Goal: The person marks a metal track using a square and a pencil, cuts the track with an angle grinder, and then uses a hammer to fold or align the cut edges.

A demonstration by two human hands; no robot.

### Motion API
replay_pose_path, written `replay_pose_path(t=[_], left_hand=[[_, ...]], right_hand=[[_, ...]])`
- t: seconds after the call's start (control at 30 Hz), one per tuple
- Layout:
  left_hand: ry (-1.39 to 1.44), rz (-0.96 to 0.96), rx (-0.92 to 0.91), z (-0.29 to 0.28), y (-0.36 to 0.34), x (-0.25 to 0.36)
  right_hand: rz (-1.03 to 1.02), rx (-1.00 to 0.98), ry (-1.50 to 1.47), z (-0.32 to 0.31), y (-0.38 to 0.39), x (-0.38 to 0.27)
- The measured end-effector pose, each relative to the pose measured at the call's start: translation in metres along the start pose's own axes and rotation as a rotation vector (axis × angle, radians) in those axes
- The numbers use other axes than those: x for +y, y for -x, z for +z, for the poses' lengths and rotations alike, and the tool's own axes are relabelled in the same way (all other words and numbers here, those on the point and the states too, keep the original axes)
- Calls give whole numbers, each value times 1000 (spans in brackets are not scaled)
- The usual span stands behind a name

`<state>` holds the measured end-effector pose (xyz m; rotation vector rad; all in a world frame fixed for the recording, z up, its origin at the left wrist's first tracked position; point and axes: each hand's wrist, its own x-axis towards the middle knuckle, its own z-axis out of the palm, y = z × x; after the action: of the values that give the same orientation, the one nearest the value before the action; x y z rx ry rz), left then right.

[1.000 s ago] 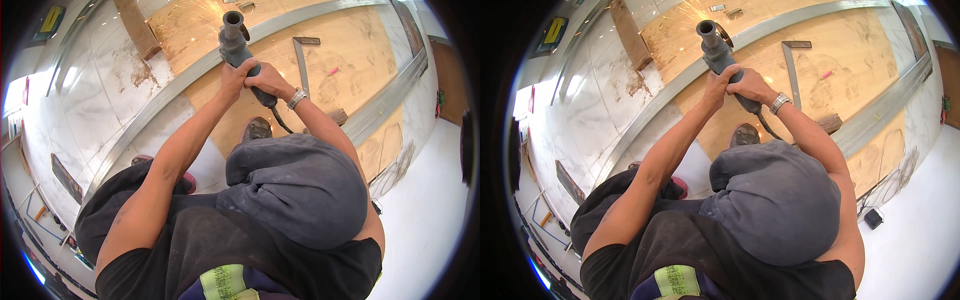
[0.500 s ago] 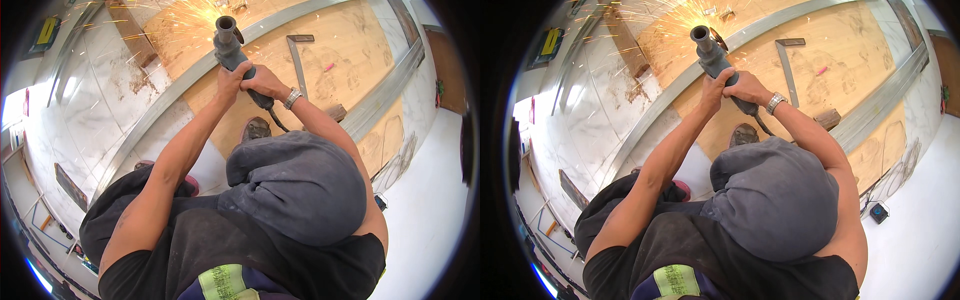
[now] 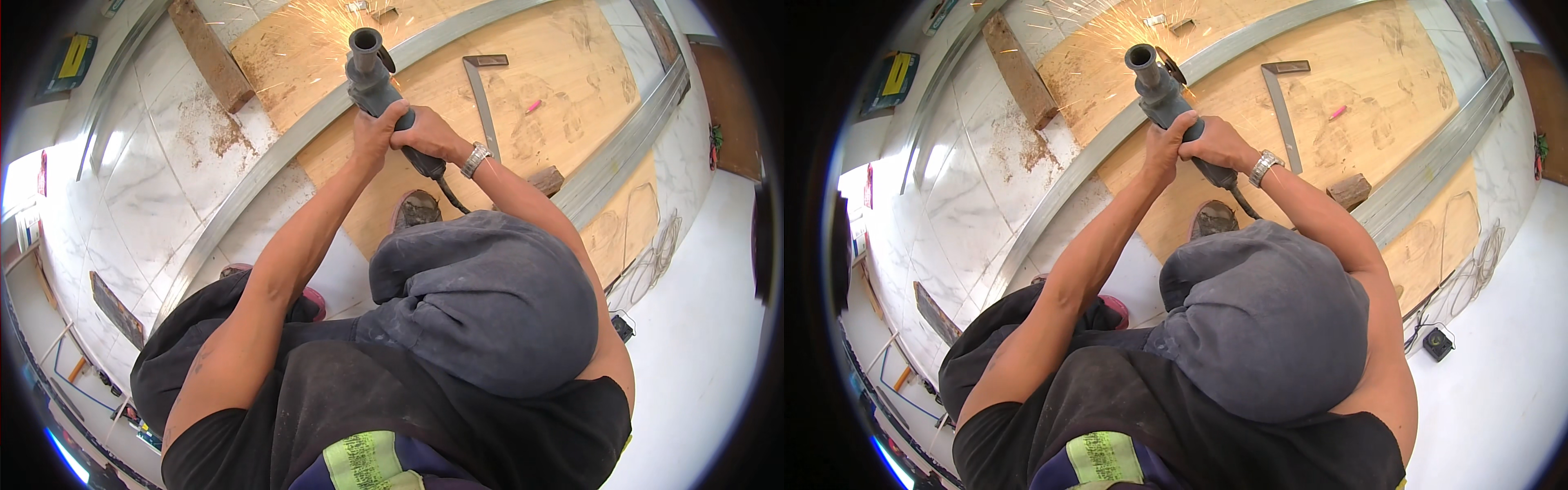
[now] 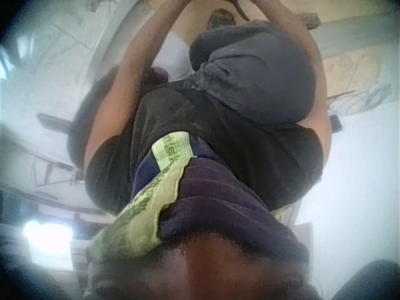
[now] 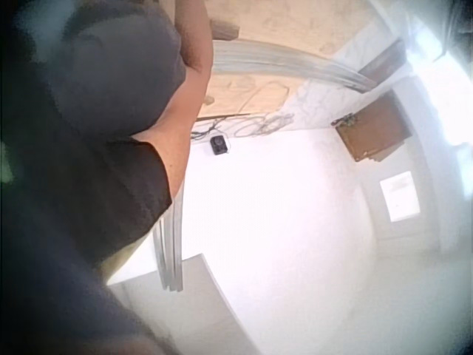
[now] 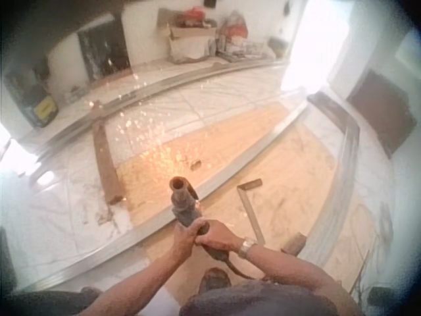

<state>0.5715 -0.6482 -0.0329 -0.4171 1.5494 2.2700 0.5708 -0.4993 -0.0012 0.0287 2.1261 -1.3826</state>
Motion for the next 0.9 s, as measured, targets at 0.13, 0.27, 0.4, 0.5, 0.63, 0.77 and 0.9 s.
replay_pose_path(t=[0.13,0.27,0.4,0.5,0.63,0.77,0.9], left_hand=[[-10,38,6,3,2,-1],[7,84,-2,5,4,-2],[-23,68,-1,6,8,-2],[6,54,3,7,10,-2],[9,27,27,8,10,1],[-3,43,27,6,11,-2],[-35,5,-53,6,13,-6]], right_hand=[[30,-5,22,0,1,1],[69,18,45,0,3,-1],[31,8,85,-2,8,-2],[39,2,80,-3,10,-3],[41,-11,0,-1,8,-4],[48,12,1,-1,13,-7],[41,14,18,-6,22,-15]])
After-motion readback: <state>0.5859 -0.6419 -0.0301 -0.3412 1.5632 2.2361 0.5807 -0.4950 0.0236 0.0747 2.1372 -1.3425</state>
